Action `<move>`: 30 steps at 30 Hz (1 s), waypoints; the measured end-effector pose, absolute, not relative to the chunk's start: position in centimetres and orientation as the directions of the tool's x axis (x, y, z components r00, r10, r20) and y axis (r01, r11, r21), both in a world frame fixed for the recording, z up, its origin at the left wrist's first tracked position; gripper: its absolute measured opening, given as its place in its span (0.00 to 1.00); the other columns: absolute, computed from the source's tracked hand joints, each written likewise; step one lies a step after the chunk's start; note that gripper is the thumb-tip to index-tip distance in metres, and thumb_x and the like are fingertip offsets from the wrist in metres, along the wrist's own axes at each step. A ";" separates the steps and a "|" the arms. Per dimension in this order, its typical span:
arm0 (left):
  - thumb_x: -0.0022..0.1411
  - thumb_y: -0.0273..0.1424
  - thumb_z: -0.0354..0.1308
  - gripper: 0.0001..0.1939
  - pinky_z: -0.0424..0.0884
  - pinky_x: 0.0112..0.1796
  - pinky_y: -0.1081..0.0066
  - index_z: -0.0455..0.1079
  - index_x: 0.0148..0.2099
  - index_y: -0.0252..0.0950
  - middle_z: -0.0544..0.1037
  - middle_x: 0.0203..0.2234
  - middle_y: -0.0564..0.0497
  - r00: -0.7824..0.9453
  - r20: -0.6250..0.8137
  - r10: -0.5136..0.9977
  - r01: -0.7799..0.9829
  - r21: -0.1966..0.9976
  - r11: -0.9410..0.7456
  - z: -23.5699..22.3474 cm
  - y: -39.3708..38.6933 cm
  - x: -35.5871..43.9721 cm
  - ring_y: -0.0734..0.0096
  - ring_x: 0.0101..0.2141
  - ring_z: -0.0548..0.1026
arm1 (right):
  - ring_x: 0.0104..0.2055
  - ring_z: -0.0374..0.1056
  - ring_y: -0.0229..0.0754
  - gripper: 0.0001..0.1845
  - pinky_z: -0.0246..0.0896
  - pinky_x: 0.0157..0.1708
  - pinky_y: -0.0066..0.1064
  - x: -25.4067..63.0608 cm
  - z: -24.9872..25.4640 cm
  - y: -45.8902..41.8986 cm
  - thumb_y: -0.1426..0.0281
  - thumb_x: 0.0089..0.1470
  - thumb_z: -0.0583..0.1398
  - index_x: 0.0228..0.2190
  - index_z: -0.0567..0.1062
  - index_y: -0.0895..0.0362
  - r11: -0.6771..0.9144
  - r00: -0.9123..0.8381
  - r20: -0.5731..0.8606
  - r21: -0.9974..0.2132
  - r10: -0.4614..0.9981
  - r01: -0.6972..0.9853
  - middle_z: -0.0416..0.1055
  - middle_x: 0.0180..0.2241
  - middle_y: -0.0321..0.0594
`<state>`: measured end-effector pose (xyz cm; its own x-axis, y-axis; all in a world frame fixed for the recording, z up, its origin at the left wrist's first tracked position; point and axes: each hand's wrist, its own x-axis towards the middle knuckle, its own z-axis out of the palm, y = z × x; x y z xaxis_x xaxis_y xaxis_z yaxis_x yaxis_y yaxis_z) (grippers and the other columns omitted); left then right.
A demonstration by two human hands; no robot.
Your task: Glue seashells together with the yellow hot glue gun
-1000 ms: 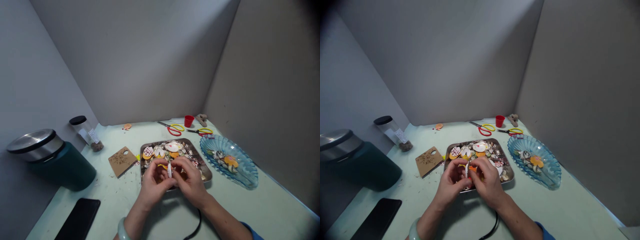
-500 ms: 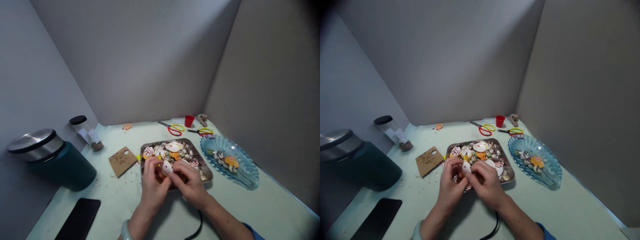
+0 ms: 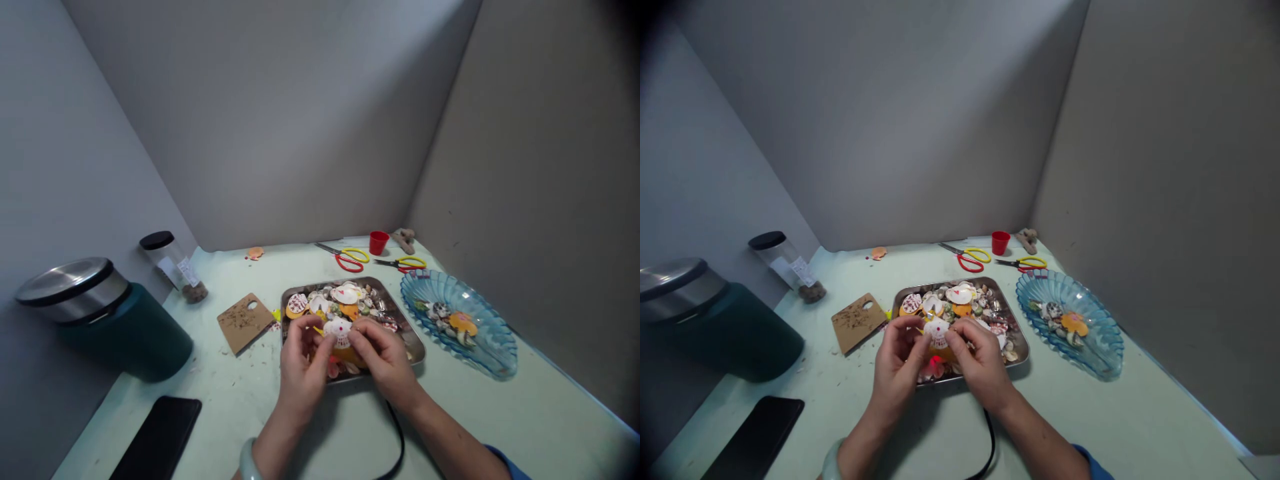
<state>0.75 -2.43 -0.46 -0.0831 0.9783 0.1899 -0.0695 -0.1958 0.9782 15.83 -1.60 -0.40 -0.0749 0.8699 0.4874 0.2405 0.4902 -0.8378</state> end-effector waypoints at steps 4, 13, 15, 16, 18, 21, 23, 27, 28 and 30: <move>0.57 0.42 0.65 0.21 0.66 0.22 0.77 0.67 0.47 0.38 0.70 0.28 0.56 -0.056 0.099 0.993 -0.254 0.961 -0.110 0.0 -2.0 0.4 0.78 0.21 0.67 | 0.31 0.65 0.40 0.12 0.60 0.32 0.30 15.9 -0.4 -1.7 0.68 0.63 0.56 0.26 0.69 0.55 0.506 -0.131 0.489 -0.828 0.863 0.243 0.67 0.27 0.36; 0.56 0.43 0.65 0.16 0.66 0.26 0.77 0.71 0.31 0.34 0.71 0.25 0.54 -0.015 0.095 0.995 -0.217 0.971 -0.096 -0.2 -1.9 -0.1 0.76 0.24 0.67 | 0.32 0.66 0.41 0.10 0.60 0.32 0.31 15.8 -0.3 -1.8 0.67 0.62 0.57 0.28 0.70 0.55 0.547 -0.217 0.504 -0.795 0.836 0.261 0.69 0.28 0.37; 0.57 0.42 0.65 0.15 0.67 0.28 0.77 0.72 0.30 0.34 0.71 0.25 0.54 -0.041 0.120 0.992 -0.224 0.966 -0.126 -0.2 -1.9 -0.1 0.75 0.26 0.68 | 0.31 0.66 0.41 0.10 0.60 0.31 0.31 15.7 -0.3 -1.8 0.66 0.60 0.59 0.27 0.70 0.55 0.542 -0.216 0.498 -0.797 0.840 0.267 0.69 0.29 0.37; 0.57 0.42 0.65 0.15 0.66 0.28 0.77 0.72 0.30 0.34 0.71 0.25 0.54 -0.045 0.121 0.992 -0.229 0.965 -0.128 -0.2 -1.9 -0.1 0.75 0.26 0.68 | 0.31 0.66 0.41 0.11 0.60 0.31 0.31 15.7 -0.3 -1.9 0.66 0.60 0.60 0.26 0.70 0.55 0.538 -0.216 0.495 -0.798 0.842 0.270 0.70 0.29 0.37; 0.56 0.43 0.65 0.16 0.65 0.25 0.78 0.72 0.29 0.34 0.71 0.24 0.55 -0.043 0.103 0.994 -0.235 0.966 -0.110 -0.1 -1.9 -0.1 0.77 0.23 0.67 | 0.31 0.66 0.41 0.11 0.61 0.31 0.31 15.6 -0.3 -1.9 0.67 0.60 0.60 0.26 0.70 0.55 0.537 -0.211 0.495 -0.797 0.843 0.277 0.70 0.29 0.37; 0.55 0.45 0.66 0.18 0.64 0.21 0.78 0.74 0.35 0.33 0.70 0.22 0.56 -0.023 0.053 0.998 -0.240 0.969 -0.057 0.1 -1.9 0.2 0.79 0.19 0.66 | 0.31 0.66 0.41 0.10 0.61 0.30 0.31 15.6 -0.4 -1.9 0.69 0.60 0.60 0.26 0.69 0.54 0.566 -0.168 0.541 -0.776 0.824 0.278 0.69 0.28 0.37; 0.54 0.46 0.66 0.24 0.66 0.19 0.77 0.74 0.46 0.33 0.71 0.24 0.55 -0.005 0.008 1.000 -0.265 0.964 -0.009 0.3 -1.9 0.4 0.79 0.18 0.67 | 0.31 0.67 0.41 0.09 0.61 0.31 0.31 15.6 -0.4 -1.8 0.71 0.60 0.60 0.26 0.69 0.54 0.597 -0.124 0.588 -0.751 0.799 0.282 0.69 0.28 0.36; 0.51 0.45 0.68 0.29 0.70 0.19 0.75 0.70 0.51 0.35 0.75 0.31 0.52 -0.013 -0.014 1.000 -0.297 0.955 0.010 0.5 -2.0 0.8 0.77 0.20 0.71 | 0.33 0.67 0.42 0.07 0.62 0.33 0.32 15.7 -0.7 -1.9 0.75 0.59 0.60 0.30 0.69 0.53 0.649 -0.063 0.673 -0.678 0.737 0.345 0.68 0.29 0.36; 0.50 0.43 0.69 0.27 0.71 0.20 0.75 0.71 0.49 0.35 0.76 0.32 0.51 -0.009 -0.007 1.000 -0.298 0.955 0.004 0.6 -2.0 0.9 0.76 0.21 0.72 | 0.33 0.67 0.42 0.07 0.62 0.33 0.33 15.7 -0.8 -1.9 0.76 0.59 0.60 0.31 0.69 0.53 0.662 -0.066 0.691 -0.655 0.720 0.365 0.68 0.29 0.36; 0.48 0.39 0.71 0.24 0.73 0.24 0.74 0.72 0.46 0.35 0.78 0.34 0.49 0.020 0.007 1.000 -0.309 0.951 -0.001 0.5 -2.0 1.0 0.76 0.23 0.73 | 0.33 0.68 0.43 0.07 0.63 0.33 0.34 15.8 -0.9 -2.0 0.77 0.58 0.60 0.33 0.70 0.53 0.695 -0.100 0.722 -0.604 0.684 0.389 0.69 0.29 0.37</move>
